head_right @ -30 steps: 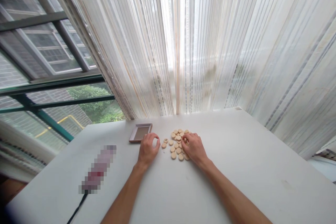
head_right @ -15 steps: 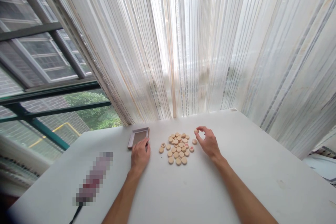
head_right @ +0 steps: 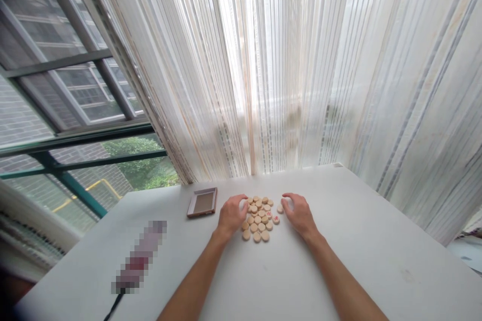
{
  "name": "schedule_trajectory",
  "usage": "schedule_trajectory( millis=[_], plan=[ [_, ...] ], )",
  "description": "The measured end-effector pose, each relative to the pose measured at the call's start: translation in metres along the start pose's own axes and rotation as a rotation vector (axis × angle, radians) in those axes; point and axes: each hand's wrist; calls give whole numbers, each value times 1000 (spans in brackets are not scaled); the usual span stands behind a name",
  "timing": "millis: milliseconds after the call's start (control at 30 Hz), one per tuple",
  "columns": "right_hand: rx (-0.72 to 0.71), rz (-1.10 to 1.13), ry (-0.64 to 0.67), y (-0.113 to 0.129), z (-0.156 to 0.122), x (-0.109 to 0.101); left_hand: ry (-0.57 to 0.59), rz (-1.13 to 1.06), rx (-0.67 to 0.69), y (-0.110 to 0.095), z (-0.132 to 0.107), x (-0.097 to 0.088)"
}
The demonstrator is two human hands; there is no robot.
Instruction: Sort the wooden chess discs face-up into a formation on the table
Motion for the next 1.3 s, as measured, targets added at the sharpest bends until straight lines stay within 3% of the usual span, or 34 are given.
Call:
schedule_trajectory(
  millis=[167, 267, 367, 533, 833, 1033, 1300],
  plan=[
    [-180, 20, 56, 22, -12, 12, 32, 46, -39, 6, 6, 6],
    [-320, -79, 106, 32, -18, 21, 64, 60, -44, 6, 5, 7],
    [-368, -185, 166, 39, -22, 26, 98, 60, -26, 4, 3, 5],
    [-384, -251, 232, 45, -23, 26, 119, 67, -30, 7, -1, -4],
    [-327, -230, 255, 46, -23, 18, 126, 118, -141, 33, 8, -13],
    [-292, -215, 221, 38, -21, 20, 172, 95, -64, 25, 12, -11],
    [-331, -167, 198, 47, -26, 9, 354, 0, 5, 18, 47, 0]
  ],
)
Point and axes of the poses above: each hand's wrist, its own z-axis towards the middle knuckle, its own x-axis out of the palm, y = z × x, and after that the axes turned 10 degrees about x, right-handed
